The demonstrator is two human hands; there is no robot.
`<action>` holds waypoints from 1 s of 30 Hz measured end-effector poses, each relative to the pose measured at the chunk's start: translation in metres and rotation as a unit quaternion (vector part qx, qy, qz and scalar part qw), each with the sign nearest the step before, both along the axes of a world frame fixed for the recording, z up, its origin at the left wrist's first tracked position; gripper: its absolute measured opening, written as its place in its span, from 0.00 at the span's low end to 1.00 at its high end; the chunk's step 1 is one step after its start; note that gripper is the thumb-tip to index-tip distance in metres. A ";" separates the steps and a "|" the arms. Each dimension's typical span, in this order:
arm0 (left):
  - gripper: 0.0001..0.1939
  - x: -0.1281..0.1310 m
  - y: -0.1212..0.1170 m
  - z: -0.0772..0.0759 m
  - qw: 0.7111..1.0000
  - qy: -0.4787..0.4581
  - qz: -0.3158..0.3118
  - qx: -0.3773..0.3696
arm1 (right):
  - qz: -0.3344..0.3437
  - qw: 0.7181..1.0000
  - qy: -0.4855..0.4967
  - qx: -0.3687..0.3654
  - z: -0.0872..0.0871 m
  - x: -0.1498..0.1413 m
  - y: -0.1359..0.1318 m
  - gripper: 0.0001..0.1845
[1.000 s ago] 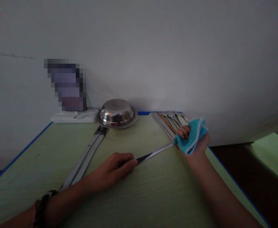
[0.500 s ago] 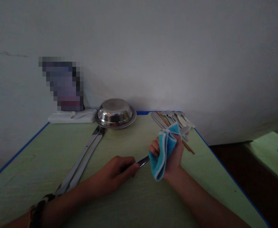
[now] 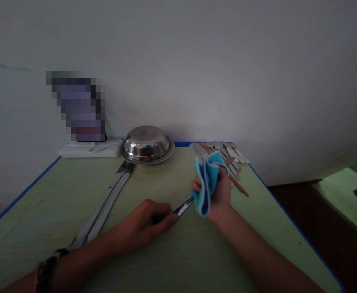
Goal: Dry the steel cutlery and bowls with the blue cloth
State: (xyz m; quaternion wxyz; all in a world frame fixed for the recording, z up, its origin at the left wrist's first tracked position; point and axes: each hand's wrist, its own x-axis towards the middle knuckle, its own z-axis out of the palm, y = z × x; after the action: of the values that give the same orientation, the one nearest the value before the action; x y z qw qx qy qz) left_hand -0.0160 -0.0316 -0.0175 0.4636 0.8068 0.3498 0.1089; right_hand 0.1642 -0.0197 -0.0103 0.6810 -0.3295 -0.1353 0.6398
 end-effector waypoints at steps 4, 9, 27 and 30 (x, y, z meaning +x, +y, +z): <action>0.21 0.000 -0.001 0.002 1.000 0.005 0.003 0.001 | -0.051 0.997 0.052 0.015 0.006 0.039 0.015 0.17; 0.19 0.000 -0.001 0.000 0.999 -0.014 0.021 0.030 | -0.151 0.988 0.029 -0.013 0.002 0.050 0.023 0.17; 0.18 0.000 0.000 -0.006 0.995 -0.015 0.056 0.087 | -0.056 0.994 -0.070 -0.067 -0.019 -0.021 -0.004 0.04; 0.18 -0.001 0.000 -0.002 0.997 -0.013 0.024 0.070 | -0.132 0.989 -0.038 -0.054 -0.011 0.008 0.014 0.06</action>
State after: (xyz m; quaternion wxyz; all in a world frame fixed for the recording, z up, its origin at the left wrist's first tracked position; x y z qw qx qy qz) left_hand -0.0168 -0.0321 -0.0199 0.4077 0.8273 0.3541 0.1548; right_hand 0.1727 -0.0062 -0.0211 0.7351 -0.4047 -0.0816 0.5378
